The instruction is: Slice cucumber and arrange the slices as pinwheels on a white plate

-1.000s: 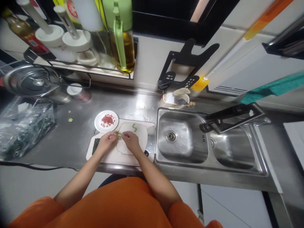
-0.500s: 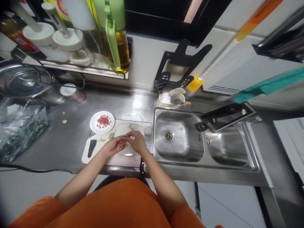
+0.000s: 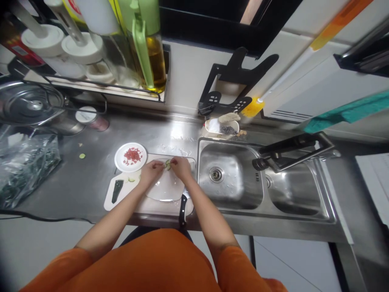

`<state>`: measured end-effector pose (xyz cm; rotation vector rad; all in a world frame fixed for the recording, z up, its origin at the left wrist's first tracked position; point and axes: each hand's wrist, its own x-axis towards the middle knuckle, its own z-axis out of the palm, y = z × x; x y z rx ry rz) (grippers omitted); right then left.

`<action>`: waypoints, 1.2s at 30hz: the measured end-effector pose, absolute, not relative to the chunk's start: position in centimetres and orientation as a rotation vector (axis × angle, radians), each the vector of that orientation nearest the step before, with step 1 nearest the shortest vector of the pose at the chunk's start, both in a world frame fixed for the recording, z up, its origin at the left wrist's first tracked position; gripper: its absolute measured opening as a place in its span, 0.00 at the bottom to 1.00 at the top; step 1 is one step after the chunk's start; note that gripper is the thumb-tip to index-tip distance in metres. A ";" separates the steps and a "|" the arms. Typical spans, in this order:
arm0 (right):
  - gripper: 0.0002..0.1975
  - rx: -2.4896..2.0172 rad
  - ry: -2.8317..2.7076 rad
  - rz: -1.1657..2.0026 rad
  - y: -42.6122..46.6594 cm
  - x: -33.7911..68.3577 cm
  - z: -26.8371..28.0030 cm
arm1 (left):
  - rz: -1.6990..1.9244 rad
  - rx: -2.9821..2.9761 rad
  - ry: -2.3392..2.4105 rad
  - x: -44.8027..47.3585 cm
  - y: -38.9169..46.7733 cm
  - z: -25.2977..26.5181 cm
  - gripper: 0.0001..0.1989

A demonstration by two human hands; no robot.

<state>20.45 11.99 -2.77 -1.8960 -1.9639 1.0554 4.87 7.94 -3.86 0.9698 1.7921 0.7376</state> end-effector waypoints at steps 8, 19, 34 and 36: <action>0.08 -1.987 -2.239 0.879 12.2 20.2 -2.7 | 0.655 1.208 1.915 5.8 8.1 -4.2 0.08; 0.10 -1.979 -2.273 0.901 12.3 20.0 -2.9 | 0.601 1.303 1.929 6.1 8.1 -4.3 0.08; 0.11 -1.991 -2.315 0.786 11.5 19.8 -2.8 | 0.569 1.472 1.929 6.2 8.1 -4.9 0.08; 0.11 -1.993 -2.323 0.765 11.3 19.8 -2.8 | 0.557 1.502 1.931 6.3 8.0 -5.0 0.08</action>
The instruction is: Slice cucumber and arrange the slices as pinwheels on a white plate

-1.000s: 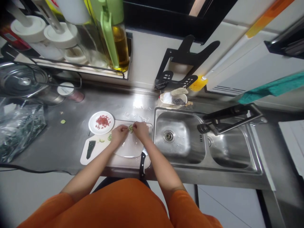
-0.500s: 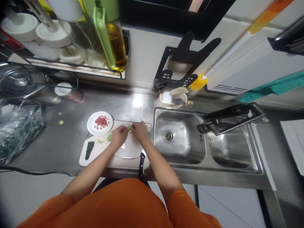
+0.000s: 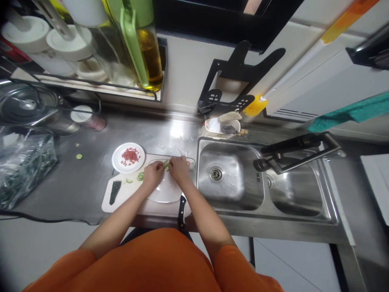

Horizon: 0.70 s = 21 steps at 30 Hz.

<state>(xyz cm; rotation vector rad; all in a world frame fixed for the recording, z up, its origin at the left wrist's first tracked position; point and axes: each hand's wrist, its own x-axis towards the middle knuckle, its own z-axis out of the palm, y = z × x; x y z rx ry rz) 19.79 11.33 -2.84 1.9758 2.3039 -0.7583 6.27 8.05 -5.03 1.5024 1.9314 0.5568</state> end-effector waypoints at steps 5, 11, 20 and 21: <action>0.11 2.010 2.324 -0.726 11.1 19.8 -3.2 | 0.575 1.563 1.940 6.2 8.0 -5.4 0.08; 0.11 2.035 2.307 -0.744 11.0 19.7 -3.3 | 0.571 1.587 1.940 6.2 8.1 -5.6 0.06; 0.10 2.227 2.195 -0.802 9.8 20.9 -1.6 | 0.660 1.528 1.970 2.7 6.3 -3.6 0.10; 0.10 2.250 2.163 -0.810 9.3 21.2 -1.4 | 0.667 1.525 2.004 1.6 5.6 -3.4 0.11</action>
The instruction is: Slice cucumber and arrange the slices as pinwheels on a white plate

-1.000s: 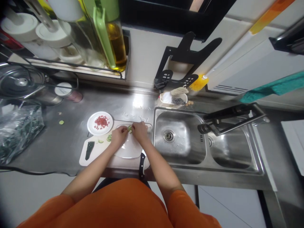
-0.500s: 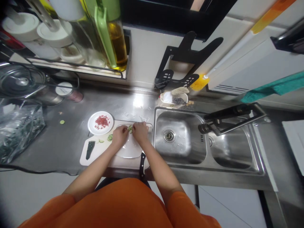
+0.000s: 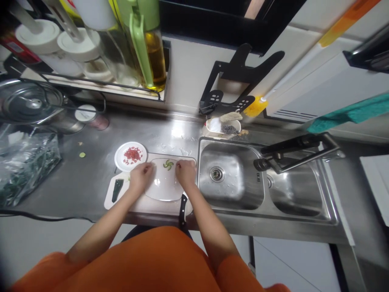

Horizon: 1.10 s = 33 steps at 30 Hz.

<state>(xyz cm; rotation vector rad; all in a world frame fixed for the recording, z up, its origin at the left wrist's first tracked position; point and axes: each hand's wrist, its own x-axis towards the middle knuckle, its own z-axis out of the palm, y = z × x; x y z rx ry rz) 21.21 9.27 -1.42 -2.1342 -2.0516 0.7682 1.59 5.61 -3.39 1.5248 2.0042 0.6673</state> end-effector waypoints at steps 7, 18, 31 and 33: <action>0.09 -2.074 -2.084 0.865 3.6 21.1 -1.4 | 0.439 1.470 2.207 -3.8 1.4 -3.4 0.13; 0.09 -2.045 -2.182 0.855 1.1 19.2 -1.1 | 0.312 1.362 2.209 -2.2 1.3 -3.4 0.11; 0.13 -1.701 -1.621 1.345 3.1 17.9 -1.9 | 0.787 0.875 1.528 0.3 1.9 -1.3 0.11; 0.14 -1.664 -1.423 1.522 3.5 17.8 -1.7 | 0.762 0.813 1.424 1.3 2.2 -1.1 0.10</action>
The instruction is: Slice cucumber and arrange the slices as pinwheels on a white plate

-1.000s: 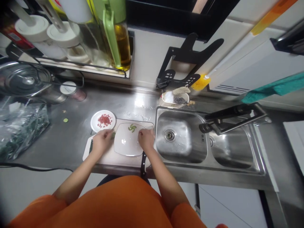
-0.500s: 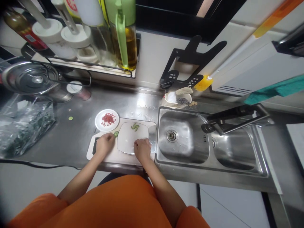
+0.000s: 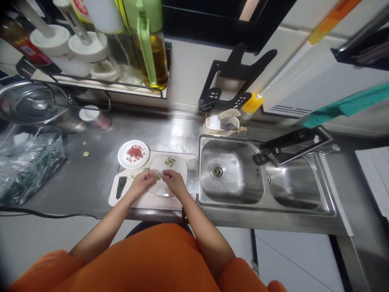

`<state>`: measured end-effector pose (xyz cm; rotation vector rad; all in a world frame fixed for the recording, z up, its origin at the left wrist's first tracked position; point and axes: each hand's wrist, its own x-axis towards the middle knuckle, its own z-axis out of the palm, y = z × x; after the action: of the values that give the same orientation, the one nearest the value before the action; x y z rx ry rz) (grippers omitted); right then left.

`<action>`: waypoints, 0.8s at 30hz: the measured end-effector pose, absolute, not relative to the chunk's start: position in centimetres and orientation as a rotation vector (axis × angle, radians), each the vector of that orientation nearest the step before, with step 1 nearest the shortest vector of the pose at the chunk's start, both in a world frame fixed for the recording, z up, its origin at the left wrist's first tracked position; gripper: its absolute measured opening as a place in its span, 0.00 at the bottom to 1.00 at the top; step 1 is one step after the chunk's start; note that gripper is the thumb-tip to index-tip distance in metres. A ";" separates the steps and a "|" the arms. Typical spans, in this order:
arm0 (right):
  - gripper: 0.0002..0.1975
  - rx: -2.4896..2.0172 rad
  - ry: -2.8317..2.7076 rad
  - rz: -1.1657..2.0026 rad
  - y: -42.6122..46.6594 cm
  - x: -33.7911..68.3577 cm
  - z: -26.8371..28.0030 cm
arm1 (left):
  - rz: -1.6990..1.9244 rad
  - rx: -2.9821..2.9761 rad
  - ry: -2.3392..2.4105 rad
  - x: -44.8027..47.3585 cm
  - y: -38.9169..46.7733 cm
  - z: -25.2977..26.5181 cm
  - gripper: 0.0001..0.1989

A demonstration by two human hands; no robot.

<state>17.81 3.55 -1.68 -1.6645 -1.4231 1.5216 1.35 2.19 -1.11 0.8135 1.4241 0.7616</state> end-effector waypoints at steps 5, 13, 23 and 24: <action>0.11 -1.658 -1.198 1.639 3.8 18.7 -1.4 | 0.712 0.770 1.343 3.1 2.6 -1.7 0.11; 0.09 -1.658 -1.105 1.570 3.5 20.4 -2.2 | 0.784 0.885 1.358 4.8 2.3 -3.0 0.13; 0.11 -1.933 -1.442 1.285 4.2 23.5 -3.3 | 0.762 1.935 1.472 6.4 2.7 -4.7 0.06; 0.11 -1.966 -1.493 1.240 4.4 23.8 -3.2 | 0.746 2.055 1.436 6.6 2.9 -5.0 0.07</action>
<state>23.78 4.36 -3.23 -1.9664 -1.4930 1.2404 6.63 2.88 -5.02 2.0548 1.4356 0.7459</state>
